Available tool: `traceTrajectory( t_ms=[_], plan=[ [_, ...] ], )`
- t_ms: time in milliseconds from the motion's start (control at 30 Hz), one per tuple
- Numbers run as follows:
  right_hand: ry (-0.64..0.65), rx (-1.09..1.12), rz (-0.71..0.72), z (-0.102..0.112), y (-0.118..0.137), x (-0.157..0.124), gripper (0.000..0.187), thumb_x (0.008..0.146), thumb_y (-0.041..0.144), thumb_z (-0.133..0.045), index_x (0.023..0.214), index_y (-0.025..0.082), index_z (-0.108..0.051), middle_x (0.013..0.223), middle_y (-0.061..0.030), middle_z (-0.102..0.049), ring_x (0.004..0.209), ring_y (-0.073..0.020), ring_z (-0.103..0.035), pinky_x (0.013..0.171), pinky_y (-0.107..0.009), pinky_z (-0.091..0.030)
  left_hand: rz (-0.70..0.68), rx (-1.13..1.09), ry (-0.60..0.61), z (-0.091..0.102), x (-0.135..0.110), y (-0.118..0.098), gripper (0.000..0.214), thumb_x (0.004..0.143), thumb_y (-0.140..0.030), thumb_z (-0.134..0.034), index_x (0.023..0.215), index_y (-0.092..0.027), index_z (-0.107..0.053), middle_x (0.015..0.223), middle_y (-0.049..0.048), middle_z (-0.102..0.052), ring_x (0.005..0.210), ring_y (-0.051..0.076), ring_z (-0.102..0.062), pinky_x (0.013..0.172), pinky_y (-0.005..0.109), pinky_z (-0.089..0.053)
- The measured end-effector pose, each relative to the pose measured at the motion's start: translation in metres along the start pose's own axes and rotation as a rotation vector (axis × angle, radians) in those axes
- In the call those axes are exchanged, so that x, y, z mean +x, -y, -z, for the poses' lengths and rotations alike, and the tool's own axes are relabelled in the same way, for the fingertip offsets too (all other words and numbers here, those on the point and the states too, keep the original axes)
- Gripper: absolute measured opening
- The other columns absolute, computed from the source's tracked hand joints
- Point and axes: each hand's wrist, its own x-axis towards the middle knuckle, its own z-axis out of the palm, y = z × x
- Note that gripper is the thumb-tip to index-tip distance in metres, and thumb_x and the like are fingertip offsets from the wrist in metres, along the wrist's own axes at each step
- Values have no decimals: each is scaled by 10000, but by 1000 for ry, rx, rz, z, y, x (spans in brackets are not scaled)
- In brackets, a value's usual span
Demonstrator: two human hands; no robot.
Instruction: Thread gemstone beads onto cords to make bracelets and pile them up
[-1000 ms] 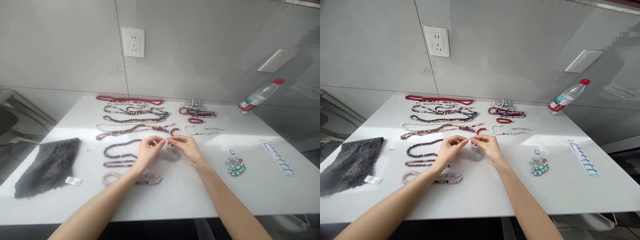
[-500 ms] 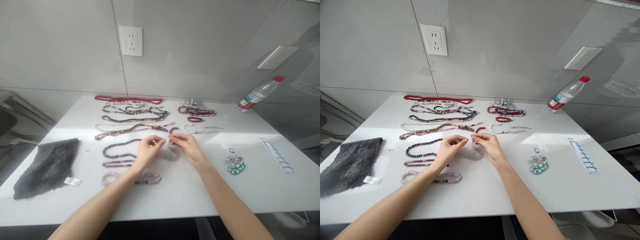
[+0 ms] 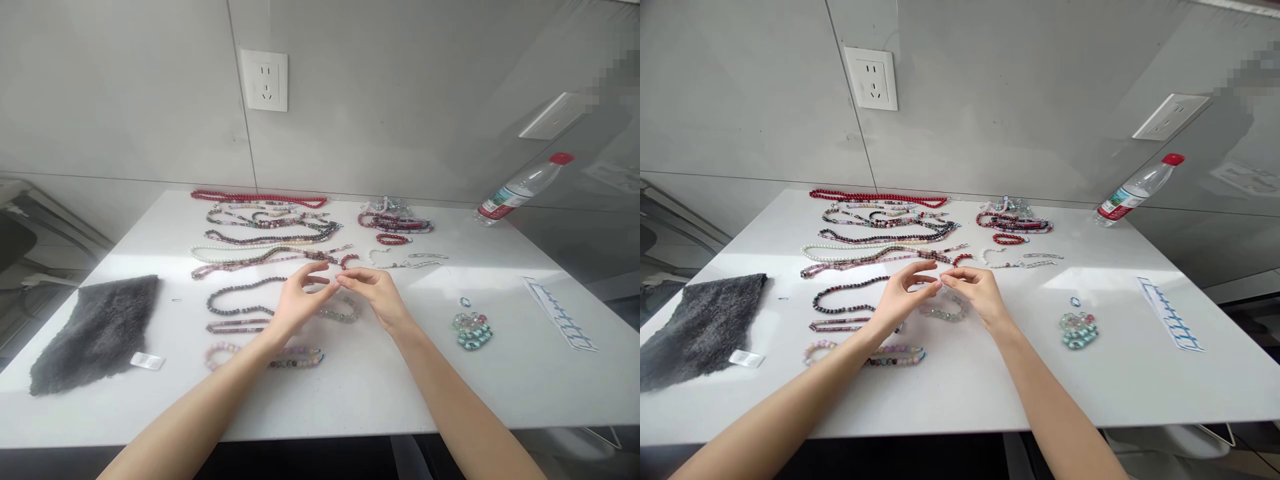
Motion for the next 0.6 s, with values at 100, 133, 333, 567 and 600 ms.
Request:
traceTrajectory(
  t_ms=[100, 133, 333, 567, 600],
  plan=[
    [33, -9, 23, -1, -2, 1, 278, 639, 454, -816, 758, 204, -788, 827, -67, -753, 847, -241, -670, 812, -378, -507, -54, 29, -4, -1, 4, 6, 321, 790, -420, -713, 1032, -208, -712, 1168, 91, -682, 977, 218, -667, 789, 317, -582],
    [45, -15, 31, -1, -2, 1, 285, 641, 464, -813, 758, 205, -788, 819, -66, -753, 835, -238, -672, 799, -373, -509, -62, 30, -2, -2, 5, 8, 294, 794, -426, -706, 980, -198, -722, 1095, 88, -704, 929, 209, -675, 773, 317, -583],
    [59, -67, 49, -3, -3, 0, 263, 675, 454, -799, 757, 206, -774, 807, -55, -745, 801, -227, -661, 735, -343, -504, -24, -142, -17, -7, 8, 14, 243, 777, -374, -721, 875, -153, -733, 965, 95, -726, 835, 194, -676, 708, 317, -605],
    [89, -73, 50, -4, -2, -2, 215, 721, 409, -777, 784, 204, -773, 827, -53, -741, 812, -216, -647, 741, -327, -491, 70, -276, 4, -4, 7, 14, 274, 759, -391, -744, 865, -139, -740, 900, 97, -744, 863, 203, -691, 769, 344, -608],
    [88, -75, 50, -4, -2, -2, 205, 728, 399, -774, 790, 204, -772, 830, -52, -739, 812, -214, -646, 740, -325, -490, 78, -285, 8, -3, 8, 14, 274, 756, -390, -749, 866, -140, -743, 898, 95, -746, 865, 201, -694, 791, 349, -605]
  ],
)
